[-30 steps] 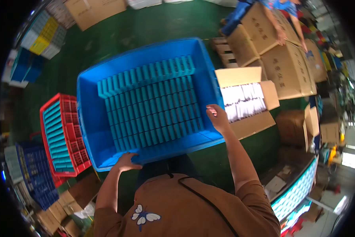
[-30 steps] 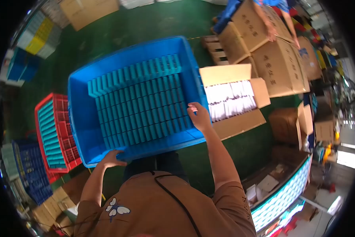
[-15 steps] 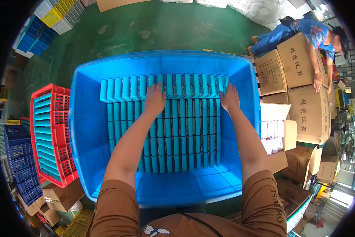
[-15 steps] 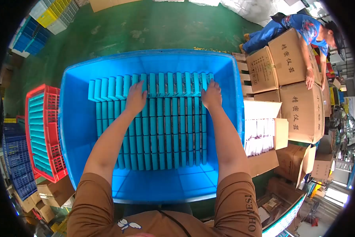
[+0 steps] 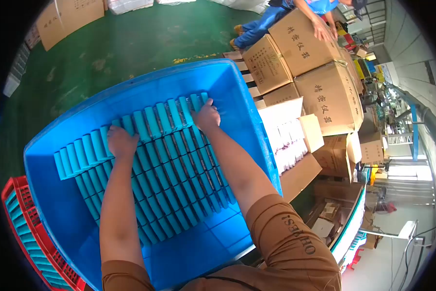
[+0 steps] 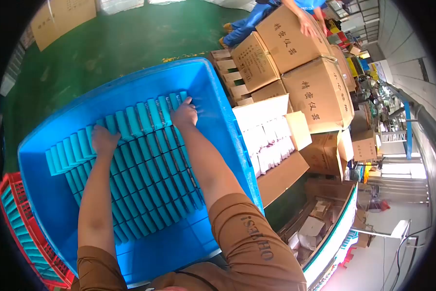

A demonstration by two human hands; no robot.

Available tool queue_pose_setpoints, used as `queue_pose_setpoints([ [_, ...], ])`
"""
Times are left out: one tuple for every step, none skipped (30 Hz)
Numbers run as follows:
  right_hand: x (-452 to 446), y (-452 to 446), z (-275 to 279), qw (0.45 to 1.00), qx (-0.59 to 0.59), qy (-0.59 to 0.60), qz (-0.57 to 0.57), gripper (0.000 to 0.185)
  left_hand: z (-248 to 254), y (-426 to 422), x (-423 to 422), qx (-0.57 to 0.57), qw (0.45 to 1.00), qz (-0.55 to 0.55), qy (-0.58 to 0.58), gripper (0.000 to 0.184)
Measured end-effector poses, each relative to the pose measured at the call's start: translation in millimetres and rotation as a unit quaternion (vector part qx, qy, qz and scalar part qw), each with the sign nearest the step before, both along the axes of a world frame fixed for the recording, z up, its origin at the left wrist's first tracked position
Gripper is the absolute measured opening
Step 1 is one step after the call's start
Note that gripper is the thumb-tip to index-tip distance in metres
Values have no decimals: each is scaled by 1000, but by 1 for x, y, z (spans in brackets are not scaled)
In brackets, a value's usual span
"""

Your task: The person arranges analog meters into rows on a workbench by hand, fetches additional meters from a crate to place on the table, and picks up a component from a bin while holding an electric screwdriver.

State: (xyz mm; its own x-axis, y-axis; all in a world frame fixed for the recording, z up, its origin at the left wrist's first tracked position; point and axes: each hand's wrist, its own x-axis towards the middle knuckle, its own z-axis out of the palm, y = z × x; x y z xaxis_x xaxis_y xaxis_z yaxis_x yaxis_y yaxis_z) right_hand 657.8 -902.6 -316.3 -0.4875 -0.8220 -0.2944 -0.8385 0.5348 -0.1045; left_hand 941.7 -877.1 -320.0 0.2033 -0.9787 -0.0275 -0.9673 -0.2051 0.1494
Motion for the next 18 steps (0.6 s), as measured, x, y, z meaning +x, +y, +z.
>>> queue_pose_setpoints([
  [0,2,0,1000,3,-1,-13,83,1,1,-2,-3,1000,12,6,78],
  [-2,6,1,1000,-7,-10,-12,85,2,3,-1,-6,1000,24,10,80],
  [-3,11,5,1000,8,-14,-17,86,4,1,1,2,1000,10,12,80],
  [-4,21,8,999,24,-18,-20,87,5,0,5,10,1000,-3,14,79],
  [-4,34,12,999,42,-22,-23,87,6,1,7,20,1000,-17,16,79],
  [-3,49,22,998,55,-27,-31,88,5,4,9,16,999,-32,20,80],
  [-4,64,24,996,63,-39,-38,89,6,7,9,10,999,-48,24,81],
  [-5,77,25,995,70,-49,-44,90,6,9,9,2,998,-63,29,81],
  [-8,82,25,994,76,-60,-50,91,2,8,11,25,996,-54,64,83],
  [-10,81,19,993,67,-69,-70,92,-2,6,12,49,993,-46,98,85],
  [-11,79,13,991,59,-79,-89,92,-6,3,12,72,988,-38,132,86],
  [-10,80,10,989,53,-89,-110,93,-3,2,11,82,987,-27,134,88],
  [-9,82,7,988,44,-92,-115,95,1,-1,10,90,987,-15,135,89],
  [-8,83,5,988,35,-96,-118,97,4,-2,10,99,986,-2,136,91],
  [-7,85,7,987,25,-99,-123,99,2,0,12,88,987,-16,135,92],
  [-7,89,11,986,37,-102,-127,101,-1,0,14,73,987,-30,136,93],
  [-9,101,15,985,51,-103,-132,102,-4,3,13,61,987,-44,139,95],
  [-8,117,18,982,68,-104,-140,103,-2,9,10,76,985,-53,144,97],
])
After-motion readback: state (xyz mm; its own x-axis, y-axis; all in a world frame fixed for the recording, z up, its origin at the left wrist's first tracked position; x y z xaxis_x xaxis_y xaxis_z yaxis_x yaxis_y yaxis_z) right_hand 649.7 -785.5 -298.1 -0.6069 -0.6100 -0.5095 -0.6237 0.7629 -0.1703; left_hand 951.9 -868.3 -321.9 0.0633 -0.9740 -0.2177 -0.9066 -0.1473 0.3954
